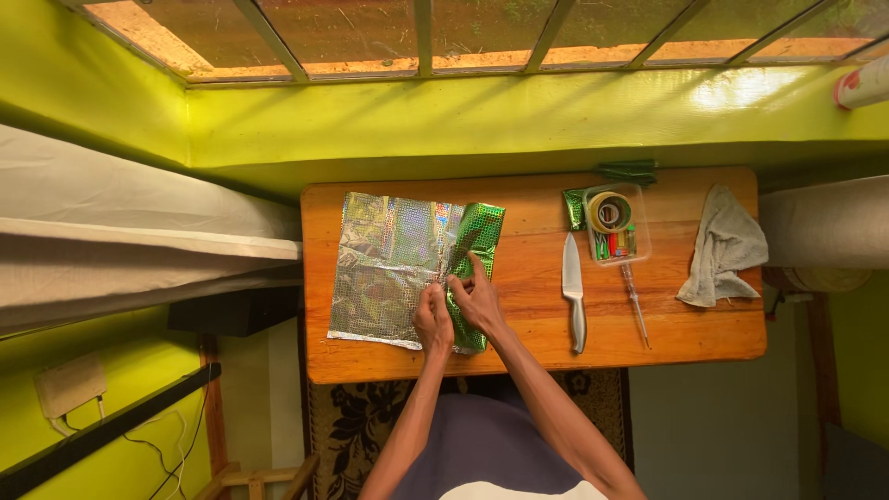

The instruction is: The person cuts a sheet of holographic wrapping paper with a knife, then folds the paper around a small black box on a wooden table. The person smooths the paper and folds the edges to enclose the box.

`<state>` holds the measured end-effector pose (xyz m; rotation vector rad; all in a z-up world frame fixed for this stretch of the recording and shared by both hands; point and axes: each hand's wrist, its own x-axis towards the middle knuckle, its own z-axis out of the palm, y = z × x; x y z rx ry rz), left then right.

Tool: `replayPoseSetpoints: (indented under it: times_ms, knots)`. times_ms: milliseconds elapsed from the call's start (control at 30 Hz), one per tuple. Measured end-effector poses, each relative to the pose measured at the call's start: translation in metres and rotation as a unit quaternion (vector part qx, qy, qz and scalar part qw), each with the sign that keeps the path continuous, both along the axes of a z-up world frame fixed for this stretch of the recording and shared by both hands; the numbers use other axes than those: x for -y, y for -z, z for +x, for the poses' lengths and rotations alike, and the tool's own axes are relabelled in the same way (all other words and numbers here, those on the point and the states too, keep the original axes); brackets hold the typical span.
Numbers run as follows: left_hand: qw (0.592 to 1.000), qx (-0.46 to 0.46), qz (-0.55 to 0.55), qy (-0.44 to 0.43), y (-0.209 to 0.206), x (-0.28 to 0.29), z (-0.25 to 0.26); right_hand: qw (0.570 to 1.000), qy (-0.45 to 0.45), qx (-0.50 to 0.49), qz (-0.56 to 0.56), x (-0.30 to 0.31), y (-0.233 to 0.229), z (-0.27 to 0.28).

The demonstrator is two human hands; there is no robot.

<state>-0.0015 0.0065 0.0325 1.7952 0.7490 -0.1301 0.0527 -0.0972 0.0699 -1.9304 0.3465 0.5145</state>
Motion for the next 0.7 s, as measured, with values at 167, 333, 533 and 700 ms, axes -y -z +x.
replayPoseSetpoints:
  times_ms: [167,333,533,700]
  knots:
    - [0.999,-0.036,0.005,0.037,0.011,-0.001,-0.011,0.998,-0.005,0.01,0.064,0.008,0.018,-0.002]
    - [0.998,0.031,0.015,0.046,0.034,0.002,-0.013,0.993,-0.003,-0.014,0.119,0.02,0.025,0.008]
    - [0.998,-0.036,-0.021,0.051,0.05,0.003,-0.02,0.996,-0.068,0.007,-0.064,0.043,0.02,0.037]
    - [0.998,0.015,-0.006,0.058,0.058,-0.002,-0.021,0.985,0.155,0.064,-0.043,0.072,0.051,0.078]
